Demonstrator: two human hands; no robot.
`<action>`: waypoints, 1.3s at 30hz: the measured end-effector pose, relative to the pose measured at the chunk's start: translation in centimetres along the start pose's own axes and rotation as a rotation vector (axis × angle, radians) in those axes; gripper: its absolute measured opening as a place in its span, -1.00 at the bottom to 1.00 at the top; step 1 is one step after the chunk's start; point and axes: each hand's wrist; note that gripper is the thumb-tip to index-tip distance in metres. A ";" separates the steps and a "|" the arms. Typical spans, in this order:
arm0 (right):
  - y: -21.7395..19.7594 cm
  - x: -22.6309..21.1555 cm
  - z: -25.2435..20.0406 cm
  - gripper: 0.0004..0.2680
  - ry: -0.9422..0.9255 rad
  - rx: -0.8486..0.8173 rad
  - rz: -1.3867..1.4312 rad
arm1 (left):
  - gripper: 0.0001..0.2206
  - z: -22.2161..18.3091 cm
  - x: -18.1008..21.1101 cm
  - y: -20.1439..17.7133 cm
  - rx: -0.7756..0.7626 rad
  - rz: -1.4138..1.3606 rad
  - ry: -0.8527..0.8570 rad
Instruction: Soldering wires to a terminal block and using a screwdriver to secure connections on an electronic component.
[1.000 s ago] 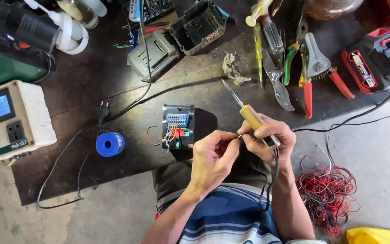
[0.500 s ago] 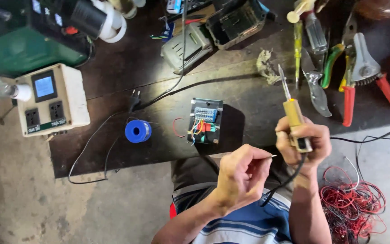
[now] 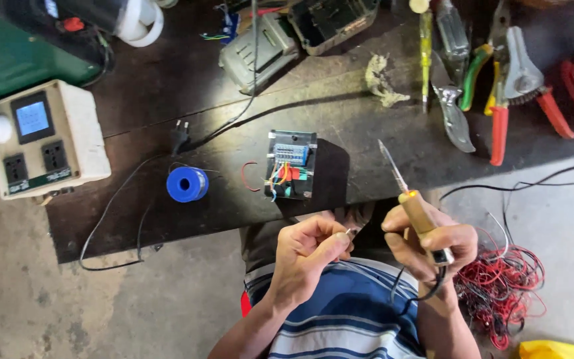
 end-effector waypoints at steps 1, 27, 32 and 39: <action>-0.1 0.4 0.1 -0.69 -0.102 -0.010 -0.031 | -0.92 -0.1 -0.1 -0.1 -0.043 0.004 -0.008; 0.5 0.1 -0.4 -0.91 -0.060 -0.271 0.116 | -0.89 0.3 2.7 -0.2 -0.185 0.468 0.194; -0.1 0.9 -1.1 -0.86 -0.099 -0.297 -0.005 | -0.90 0.1 2.9 0.0 -0.197 0.536 0.333; 0.0 0.6 -1.9 -0.88 -0.150 -0.267 -0.104 | -0.86 -0.3 3.1 0.4 -0.208 0.615 0.513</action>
Point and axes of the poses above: each hand's wrist, its own z-axis towards the middle knuckle, its own y-axis out of the palm, x = y × z, and after that the axes turned 10 degrees about -z, right-handed
